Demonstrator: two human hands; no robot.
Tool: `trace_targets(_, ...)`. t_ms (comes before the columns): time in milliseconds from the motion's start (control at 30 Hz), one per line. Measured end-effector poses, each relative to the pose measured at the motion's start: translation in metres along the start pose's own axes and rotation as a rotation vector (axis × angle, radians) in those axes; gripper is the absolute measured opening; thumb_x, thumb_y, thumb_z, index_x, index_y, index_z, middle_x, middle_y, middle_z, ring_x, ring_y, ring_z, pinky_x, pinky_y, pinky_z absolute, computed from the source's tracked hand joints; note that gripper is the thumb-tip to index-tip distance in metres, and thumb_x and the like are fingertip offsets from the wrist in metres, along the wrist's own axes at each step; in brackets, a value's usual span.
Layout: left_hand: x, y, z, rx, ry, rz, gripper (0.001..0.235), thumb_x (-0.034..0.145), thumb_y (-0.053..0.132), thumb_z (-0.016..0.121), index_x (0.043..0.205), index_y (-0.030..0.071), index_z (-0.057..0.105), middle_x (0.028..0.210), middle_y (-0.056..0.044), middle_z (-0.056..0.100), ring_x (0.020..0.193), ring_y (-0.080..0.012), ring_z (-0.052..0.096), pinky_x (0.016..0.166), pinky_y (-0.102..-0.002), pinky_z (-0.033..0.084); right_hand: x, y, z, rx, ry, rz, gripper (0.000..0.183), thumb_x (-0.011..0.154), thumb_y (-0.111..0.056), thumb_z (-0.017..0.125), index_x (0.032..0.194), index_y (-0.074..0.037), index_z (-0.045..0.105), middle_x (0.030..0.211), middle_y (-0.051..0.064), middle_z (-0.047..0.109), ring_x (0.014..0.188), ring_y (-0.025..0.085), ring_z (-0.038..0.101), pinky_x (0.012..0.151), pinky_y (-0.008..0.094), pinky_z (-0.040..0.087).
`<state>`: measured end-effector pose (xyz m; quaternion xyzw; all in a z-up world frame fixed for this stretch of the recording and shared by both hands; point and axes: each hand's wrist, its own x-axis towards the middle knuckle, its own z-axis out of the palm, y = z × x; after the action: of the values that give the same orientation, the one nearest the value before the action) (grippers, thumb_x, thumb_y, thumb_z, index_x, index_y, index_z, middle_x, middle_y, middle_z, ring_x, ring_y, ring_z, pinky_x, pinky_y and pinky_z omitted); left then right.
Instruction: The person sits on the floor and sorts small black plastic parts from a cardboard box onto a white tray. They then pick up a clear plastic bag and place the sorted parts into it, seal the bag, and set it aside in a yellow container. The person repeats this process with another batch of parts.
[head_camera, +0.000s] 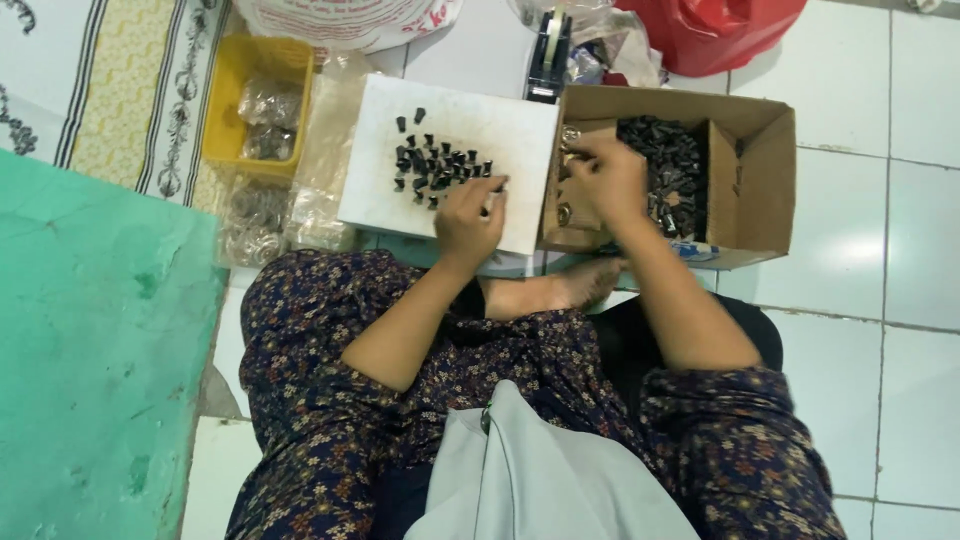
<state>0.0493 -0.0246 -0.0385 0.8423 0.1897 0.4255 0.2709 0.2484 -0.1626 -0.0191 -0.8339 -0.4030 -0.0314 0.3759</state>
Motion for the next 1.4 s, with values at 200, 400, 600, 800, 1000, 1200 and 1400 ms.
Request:
trace_targets(200, 0.012, 0.065, 0.079, -0.126, -0.322, 0.067, 0.018, 0.084, 0.017, 0.081, 0.099, 0.006, 0.077, 0.089, -0.014, 0.074, 0.087, -0.0304, 0.074, 0.079, -0.036, 0.060, -0.029, 0.094, -0.086, -0.141, -0.077, 0.482, 0.021, 0.086, -0.023, 0.087, 0.106, -0.018, 0.081, 0.101, 0.016, 0.076, 0.099, 0.040, 0.072, 0.079, 0.048, 0.059)
trace_targets(400, 0.009, 0.094, 0.210, -0.211, -0.769, -0.102, 0.027, 0.088, 0.010, 0.068, 0.113, 0.004, 0.076, 0.103, -0.019, 0.075, 0.099, -0.0314, 0.075, 0.086, -0.036, 0.063, -0.059, 0.254, -0.014, -0.377, -0.237, 0.594, 0.021, 0.083, -0.017, 0.079, 0.103, -0.022, 0.083, 0.095, 0.010, 0.078, 0.095, 0.036, 0.074, 0.078, 0.044, 0.062)
trace_targets(600, -0.023, 0.057, 0.287, -0.219, -1.191, -0.234, 0.066, 0.088, 0.008, 0.060, 0.152, 0.000, 0.048, 0.158, -0.025, 0.042, 0.152, -0.0387, 0.035, 0.129, -0.046, 0.025, -0.055, 0.213, -0.011, -0.333, -0.256, 0.638, 0.009, 0.082, 0.003, 0.071, 0.088, 0.009, 0.075, 0.076, 0.027, 0.070, 0.074, 0.041, 0.074, 0.060, 0.041, 0.061)
trace_targets(800, -0.006, 0.078, 0.250, -0.155, -1.340, -0.310, 0.066, 0.095, 0.020, 0.054, 0.155, -0.004, 0.040, 0.157, -0.028, 0.044, 0.151, -0.0394, 0.036, 0.127, -0.046, 0.029, -0.050, 0.190, -0.005, -0.481, -0.277, 0.499, 0.018, 0.088, 0.010, 0.065, 0.071, 0.007, 0.070, 0.063, 0.024, 0.066, 0.065, 0.031, 0.072, 0.062, 0.043, 0.061)
trace_targets(1000, -0.009, 0.082, 0.240, -0.155, -1.285, -0.302, 0.061, 0.099, 0.024, 0.053, 0.151, -0.005, 0.045, 0.154, -0.028, 0.047, 0.147, -0.0400, 0.041, 0.124, -0.046, 0.036, -0.052, 0.183, -0.008, -0.526, -0.309, 0.431, 0.017, 0.088, 0.010, 0.066, 0.071, 0.008, 0.069, 0.062, 0.023, 0.066, 0.066, 0.033, 0.072, 0.063, 0.043, 0.062)
trace_targets(1200, 0.011, 0.112, 0.187, -0.174, -1.148, -0.360, 0.058, 0.097, 0.019, 0.055, 0.147, -0.009, 0.049, 0.147, -0.032, 0.053, 0.140, -0.0415, 0.051, 0.116, -0.048, 0.046, -0.054, 0.185, -0.008, -0.501, -0.321, 0.450, 0.012, 0.086, 0.011, 0.066, 0.076, 0.007, 0.071, 0.069, 0.027, 0.069, 0.072, 0.037, 0.073, 0.066, 0.046, 0.062)
trace_targets(1400, 0.008, 0.101, 0.176, -0.200, -0.866, -0.358, 0.050, 0.096, 0.010, 0.062, 0.141, -0.009, 0.055, 0.131, -0.030, 0.064, 0.127, -0.0400, 0.062, 0.105, -0.045, 0.057, -0.041, 0.153, -0.034, -0.017, -0.168, 0.619, 0.011, 0.083, -0.001, 0.074, 0.093, -0.001, 0.078, 0.109, 0.025, 0.073, 0.106, 0.046, 0.068, 0.082, 0.053, 0.060)
